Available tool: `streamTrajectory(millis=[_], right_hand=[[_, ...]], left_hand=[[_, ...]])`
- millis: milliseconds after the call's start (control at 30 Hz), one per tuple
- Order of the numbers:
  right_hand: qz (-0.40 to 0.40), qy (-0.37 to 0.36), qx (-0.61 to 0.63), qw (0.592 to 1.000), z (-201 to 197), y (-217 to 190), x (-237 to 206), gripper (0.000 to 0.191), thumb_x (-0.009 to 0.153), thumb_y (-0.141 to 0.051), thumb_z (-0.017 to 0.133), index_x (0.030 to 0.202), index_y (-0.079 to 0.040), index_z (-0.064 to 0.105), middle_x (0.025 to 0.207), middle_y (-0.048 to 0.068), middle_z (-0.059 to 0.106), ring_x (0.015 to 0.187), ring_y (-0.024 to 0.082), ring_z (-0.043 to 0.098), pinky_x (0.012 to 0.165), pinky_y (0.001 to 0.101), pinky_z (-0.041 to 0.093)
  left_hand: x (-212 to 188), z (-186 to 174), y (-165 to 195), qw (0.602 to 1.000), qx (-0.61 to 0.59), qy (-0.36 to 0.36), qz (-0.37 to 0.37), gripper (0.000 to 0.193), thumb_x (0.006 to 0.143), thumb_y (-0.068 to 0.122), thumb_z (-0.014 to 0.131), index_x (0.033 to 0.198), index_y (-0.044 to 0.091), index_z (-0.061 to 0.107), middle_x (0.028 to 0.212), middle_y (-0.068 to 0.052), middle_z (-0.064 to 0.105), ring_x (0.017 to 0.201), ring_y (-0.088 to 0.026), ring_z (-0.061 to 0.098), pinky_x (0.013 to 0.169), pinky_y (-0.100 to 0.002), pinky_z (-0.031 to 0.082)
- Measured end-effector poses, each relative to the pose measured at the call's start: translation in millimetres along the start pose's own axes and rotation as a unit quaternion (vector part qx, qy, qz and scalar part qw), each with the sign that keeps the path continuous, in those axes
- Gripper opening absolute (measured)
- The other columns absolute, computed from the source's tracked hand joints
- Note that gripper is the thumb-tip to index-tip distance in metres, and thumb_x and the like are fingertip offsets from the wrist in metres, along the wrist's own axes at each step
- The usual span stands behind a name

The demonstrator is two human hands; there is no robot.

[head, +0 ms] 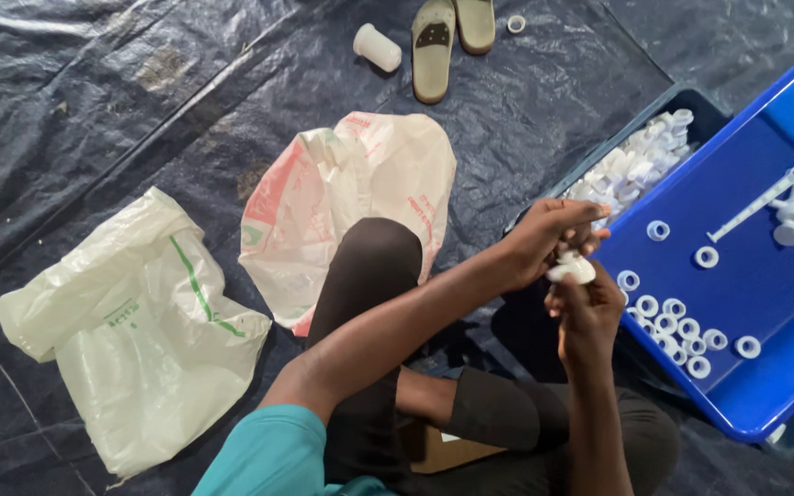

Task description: The person sits on a tarp and assembles white plastic pipe fittings by hand. They pick up a fitting and a washer, insert the washer into the fitting, and place the assembled unit into a blue tray. The person repeats this process for multiple fittings.

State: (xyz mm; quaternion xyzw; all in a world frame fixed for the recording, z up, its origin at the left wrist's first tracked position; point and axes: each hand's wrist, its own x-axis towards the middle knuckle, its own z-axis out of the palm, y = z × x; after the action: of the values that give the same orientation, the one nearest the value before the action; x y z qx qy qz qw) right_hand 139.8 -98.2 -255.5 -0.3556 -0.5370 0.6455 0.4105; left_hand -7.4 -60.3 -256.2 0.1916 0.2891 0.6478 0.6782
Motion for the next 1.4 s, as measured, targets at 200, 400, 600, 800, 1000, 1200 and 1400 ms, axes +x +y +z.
streamTrajectory(millis=[200, 400, 600, 800, 1000, 1200, 1400], right_hand=[[-0.272, 0.094, -0.467, 0.836, 14, -15, -1, 0.041, 0.094, -0.01, 0.083, 0.129, 0.004, 0.067, 0.111, 0.015, 0.07, 0.084, 0.024, 0.071, 0.072, 0.0358, 0.057], [-0.367, 0.124, -0.486, 0.784, 23, -17, -2, 0.035, 0.096, -0.009, 0.083, 0.126, 0.005, 0.07, 0.11, 0.018, 0.069, 0.091, 0.028, 0.071, 0.078, 0.0372, 0.058], [-0.049, 0.103, 0.051, 0.992, 7, -21, 2, 0.036, 0.101, -0.022, 0.075, 0.125, 0.004, 0.069, 0.098, 0.01, 0.071, 0.083, 0.017, 0.068, 0.076, 0.0298, 0.057], [0.019, 0.047, 0.206, 0.977, 1, -30, 7, 0.04, 0.102, -0.026, 0.069, 0.126, 0.006, 0.066, 0.093, 0.01, 0.069, 0.083, 0.017, 0.068, 0.074, 0.032, 0.058], [-0.248, 0.151, -0.289, 0.912, 17, -33, 7, 0.038, 0.102, -0.002, 0.077, 0.137, 0.007, 0.063, 0.127, 0.016, 0.06, 0.109, 0.022, 0.068, 0.09, 0.0311, 0.061], [-0.242, 0.183, -0.348, 0.887, 23, -36, 10, 0.041, 0.095, 0.002, 0.082, 0.133, 0.007, 0.067, 0.122, 0.018, 0.065, 0.097, 0.022, 0.071, 0.08, 0.0292, 0.06], [-0.213, 0.197, -0.286, 0.913, 22, -32, 14, 0.04, 0.098, 0.0, 0.081, 0.134, 0.008, 0.066, 0.12, 0.017, 0.066, 0.101, 0.02, 0.072, 0.087, 0.0299, 0.063]], left_hand=[[-6, 5, 1, 0.985, 0.06, 0.158, -0.021, 0.043, 0.094, 0.027, 0.071, 0.06, 0.013, 0.049, 0.059, -0.001, 0.053, 0.059, -0.015, 0.058, 0.073, -0.04, 0.048], [-10, 8, 12, 0.987, 0.001, 0.15, -0.05, 0.042, 0.102, 0.045, 0.063, 0.073, 0.015, 0.053, 0.07, -0.002, 0.052, 0.08, -0.018, 0.059, 0.081, -0.035, 0.048], [-17, 14, 22, 0.997, 0.019, -0.068, 0.026, 0.049, 0.1, 0.043, 0.059, 0.131, 0.006, 0.066, 0.13, -0.008, 0.069, 0.127, -0.018, 0.062, 0.107, -0.033, 0.048], [-17, 18, 23, 0.982, 0.151, -0.097, 0.063, 0.05, 0.104, 0.036, 0.066, 0.139, 0.0, 0.064, 0.129, -0.013, 0.072, 0.128, -0.019, 0.065, 0.113, -0.034, 0.049], [-7, 3, 5, 0.988, 0.131, 0.073, 0.043, 0.046, 0.095, 0.037, 0.074, 0.123, 0.0, 0.073, 0.112, -0.01, 0.076, 0.105, -0.012, 0.07, 0.093, -0.028, 0.052], [-5, 3, 2, 0.981, 0.166, 0.092, 0.026, 0.045, 0.1, 0.039, 0.07, 0.121, -0.001, 0.074, 0.107, -0.008, 0.078, 0.095, -0.009, 0.067, 0.085, -0.024, 0.052], [-20, 19, 17, 0.937, 0.3, 0.109, 0.144, 0.038, 0.101, 0.036, 0.07, 0.121, 0.004, 0.075, 0.105, -0.007, 0.078, 0.099, -0.01, 0.069, 0.086, -0.025, 0.055]])
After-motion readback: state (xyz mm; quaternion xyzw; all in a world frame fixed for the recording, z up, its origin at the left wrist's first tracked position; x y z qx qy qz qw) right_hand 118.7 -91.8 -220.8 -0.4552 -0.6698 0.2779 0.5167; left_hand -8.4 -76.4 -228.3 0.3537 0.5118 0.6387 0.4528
